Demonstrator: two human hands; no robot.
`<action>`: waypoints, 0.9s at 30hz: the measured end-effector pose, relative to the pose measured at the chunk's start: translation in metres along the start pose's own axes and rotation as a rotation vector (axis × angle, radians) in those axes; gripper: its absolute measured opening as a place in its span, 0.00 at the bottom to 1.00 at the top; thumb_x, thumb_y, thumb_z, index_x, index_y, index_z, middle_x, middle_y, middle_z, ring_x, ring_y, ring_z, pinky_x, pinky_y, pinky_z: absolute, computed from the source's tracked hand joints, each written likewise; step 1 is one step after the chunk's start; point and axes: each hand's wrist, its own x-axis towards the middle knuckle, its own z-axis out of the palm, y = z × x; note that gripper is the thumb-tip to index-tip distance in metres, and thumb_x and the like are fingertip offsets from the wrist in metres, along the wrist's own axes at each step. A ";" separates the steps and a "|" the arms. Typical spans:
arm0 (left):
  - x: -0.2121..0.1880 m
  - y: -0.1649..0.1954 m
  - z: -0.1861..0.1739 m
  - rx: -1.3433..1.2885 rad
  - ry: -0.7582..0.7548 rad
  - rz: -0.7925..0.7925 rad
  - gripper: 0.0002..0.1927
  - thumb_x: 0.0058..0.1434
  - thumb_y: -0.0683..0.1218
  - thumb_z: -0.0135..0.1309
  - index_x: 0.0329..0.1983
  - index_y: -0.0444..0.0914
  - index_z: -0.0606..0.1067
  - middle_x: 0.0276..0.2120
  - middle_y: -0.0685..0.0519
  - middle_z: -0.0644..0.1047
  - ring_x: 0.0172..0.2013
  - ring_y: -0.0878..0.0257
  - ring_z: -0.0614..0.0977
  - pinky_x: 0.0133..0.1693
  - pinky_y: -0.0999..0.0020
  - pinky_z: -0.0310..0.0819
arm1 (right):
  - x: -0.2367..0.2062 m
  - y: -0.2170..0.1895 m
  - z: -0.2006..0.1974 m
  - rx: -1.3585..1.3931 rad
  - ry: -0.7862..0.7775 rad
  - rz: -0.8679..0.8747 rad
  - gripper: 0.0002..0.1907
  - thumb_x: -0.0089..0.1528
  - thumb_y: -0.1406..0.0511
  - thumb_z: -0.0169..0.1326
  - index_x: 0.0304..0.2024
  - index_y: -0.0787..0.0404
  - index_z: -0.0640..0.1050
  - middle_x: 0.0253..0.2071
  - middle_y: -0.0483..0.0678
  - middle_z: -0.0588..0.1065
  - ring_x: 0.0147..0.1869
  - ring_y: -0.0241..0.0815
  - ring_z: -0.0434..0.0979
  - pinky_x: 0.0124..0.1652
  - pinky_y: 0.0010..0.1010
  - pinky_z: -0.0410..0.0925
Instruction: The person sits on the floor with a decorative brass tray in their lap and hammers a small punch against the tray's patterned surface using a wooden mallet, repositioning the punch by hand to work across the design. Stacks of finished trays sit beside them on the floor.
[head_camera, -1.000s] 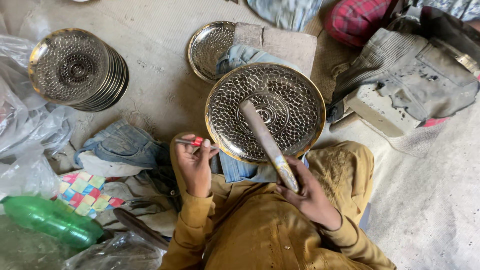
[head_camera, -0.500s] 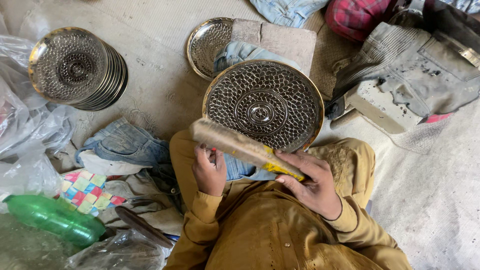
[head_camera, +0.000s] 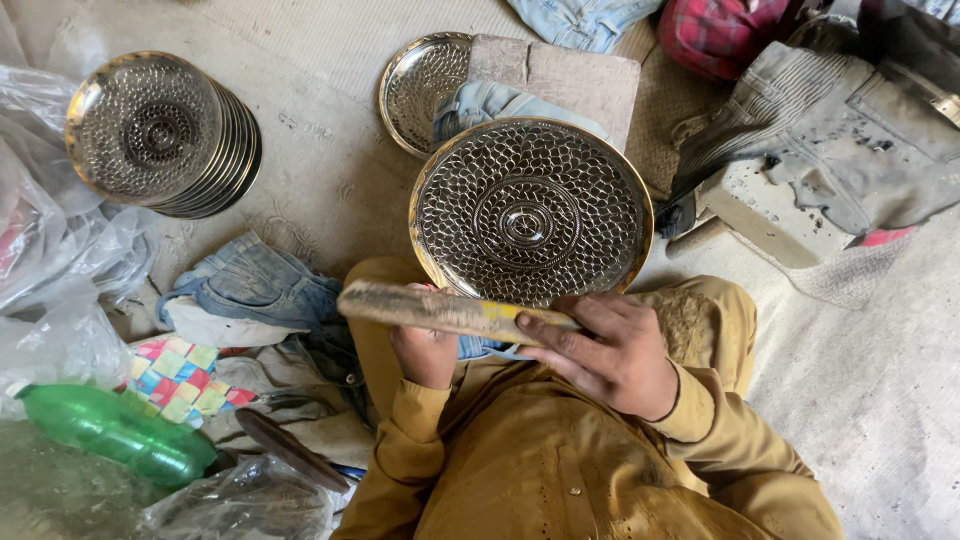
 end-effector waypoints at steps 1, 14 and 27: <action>0.000 0.001 -0.001 0.012 0.012 0.103 0.11 0.57 0.39 0.64 0.42 0.35 0.76 0.38 0.40 0.80 0.37 0.45 0.83 0.41 0.55 0.77 | 0.000 -0.001 -0.001 -0.001 -0.025 0.008 0.18 0.60 0.57 0.63 0.52 0.53 0.83 0.38 0.48 0.79 0.34 0.44 0.78 0.32 0.36 0.71; 0.001 0.006 0.000 -0.066 0.010 -0.040 0.11 0.61 0.41 0.64 0.42 0.34 0.74 0.37 0.43 0.80 0.36 0.49 0.83 0.41 0.58 0.77 | 0.012 -0.009 -0.009 0.047 -0.045 -0.015 0.16 0.61 0.58 0.63 0.50 0.56 0.82 0.40 0.48 0.79 0.34 0.42 0.79 0.32 0.34 0.71; 0.006 0.007 0.002 -0.102 -0.110 -0.244 0.13 0.60 0.38 0.60 0.47 0.35 0.75 0.32 0.46 0.81 0.30 0.52 0.84 0.34 0.61 0.76 | 0.019 -0.006 -0.009 0.069 -0.021 0.080 0.17 0.59 0.60 0.66 0.47 0.60 0.82 0.36 0.49 0.79 0.30 0.45 0.78 0.31 0.36 0.70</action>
